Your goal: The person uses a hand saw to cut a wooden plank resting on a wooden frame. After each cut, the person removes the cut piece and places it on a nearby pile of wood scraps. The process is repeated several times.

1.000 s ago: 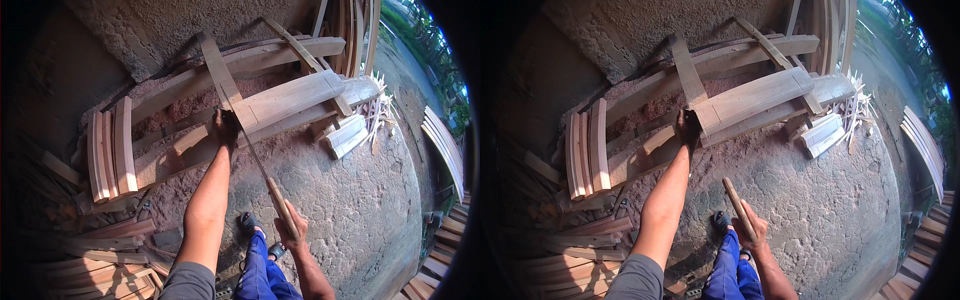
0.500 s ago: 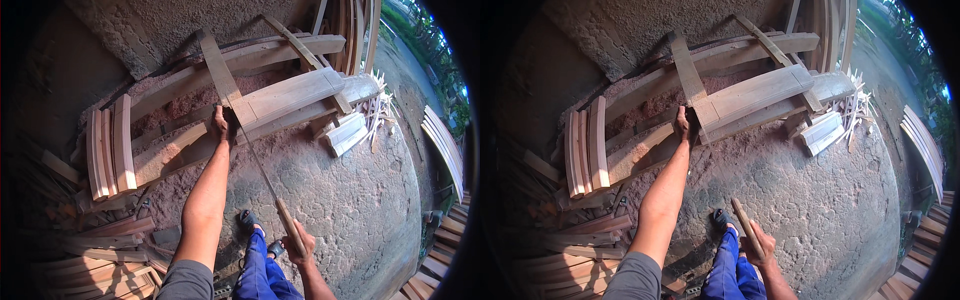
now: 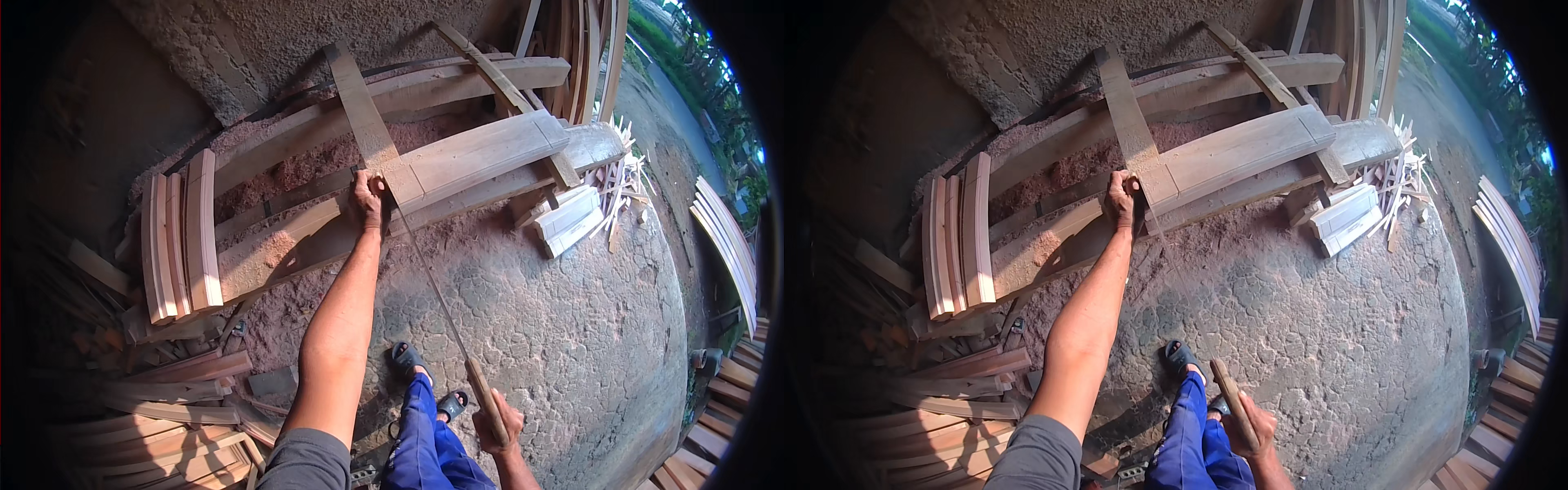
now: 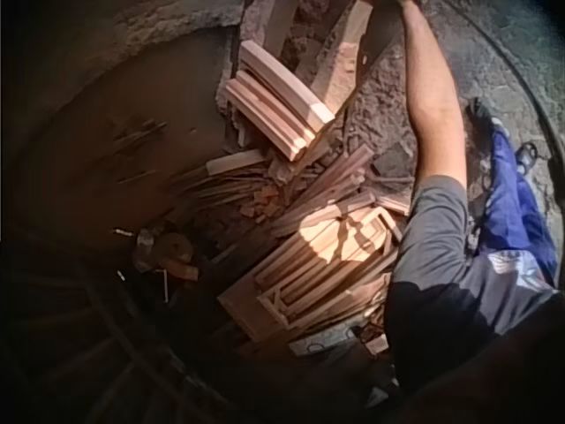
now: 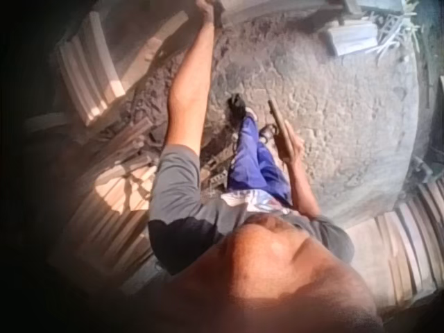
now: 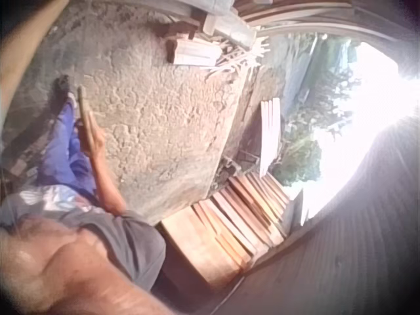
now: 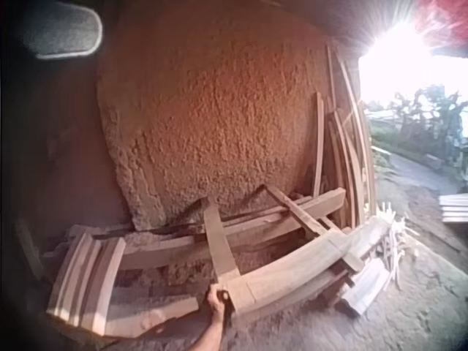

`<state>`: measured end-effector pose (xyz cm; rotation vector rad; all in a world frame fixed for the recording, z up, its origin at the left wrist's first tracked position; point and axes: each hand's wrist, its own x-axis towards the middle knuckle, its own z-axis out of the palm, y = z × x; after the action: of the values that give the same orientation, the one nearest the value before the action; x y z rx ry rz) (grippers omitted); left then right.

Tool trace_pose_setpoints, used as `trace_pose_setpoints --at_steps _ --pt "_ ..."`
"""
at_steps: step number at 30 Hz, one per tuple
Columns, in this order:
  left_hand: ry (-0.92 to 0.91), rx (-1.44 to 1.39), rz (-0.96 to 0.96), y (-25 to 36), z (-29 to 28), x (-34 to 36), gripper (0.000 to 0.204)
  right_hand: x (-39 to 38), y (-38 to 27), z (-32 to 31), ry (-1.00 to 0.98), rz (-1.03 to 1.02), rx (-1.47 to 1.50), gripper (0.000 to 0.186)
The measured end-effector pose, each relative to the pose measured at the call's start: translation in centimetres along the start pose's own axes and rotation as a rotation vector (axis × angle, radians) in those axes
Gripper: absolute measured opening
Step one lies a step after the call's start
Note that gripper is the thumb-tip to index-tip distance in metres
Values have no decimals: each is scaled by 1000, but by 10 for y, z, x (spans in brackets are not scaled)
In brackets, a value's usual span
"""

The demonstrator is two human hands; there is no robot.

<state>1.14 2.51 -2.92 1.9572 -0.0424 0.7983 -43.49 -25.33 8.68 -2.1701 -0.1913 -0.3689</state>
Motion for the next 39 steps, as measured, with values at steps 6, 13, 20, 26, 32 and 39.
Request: trace_pose_setpoints --at_steps 6,13,20,26,32,39 --pt "-61 -29 -297 69 22 -8 24 148 1 53 37 170 197 56" --pt "-64 113 -166 41 -1 -1 18 12 -13 -8 -20 34 6 55" --pt "35 -230 -361 34 29 -20 31 112 4 43 41 100 95 53" --pt "-101 -102 -166 2 19 0 23 17 -15 -1 42 77 46 49" --pt "-58 -484 -532 41 20 -7 35 117 2 47 2 151 170 56" --pt "-104 112 -342 58 13 -5 43 48 -5 13 28 -2 7 56"
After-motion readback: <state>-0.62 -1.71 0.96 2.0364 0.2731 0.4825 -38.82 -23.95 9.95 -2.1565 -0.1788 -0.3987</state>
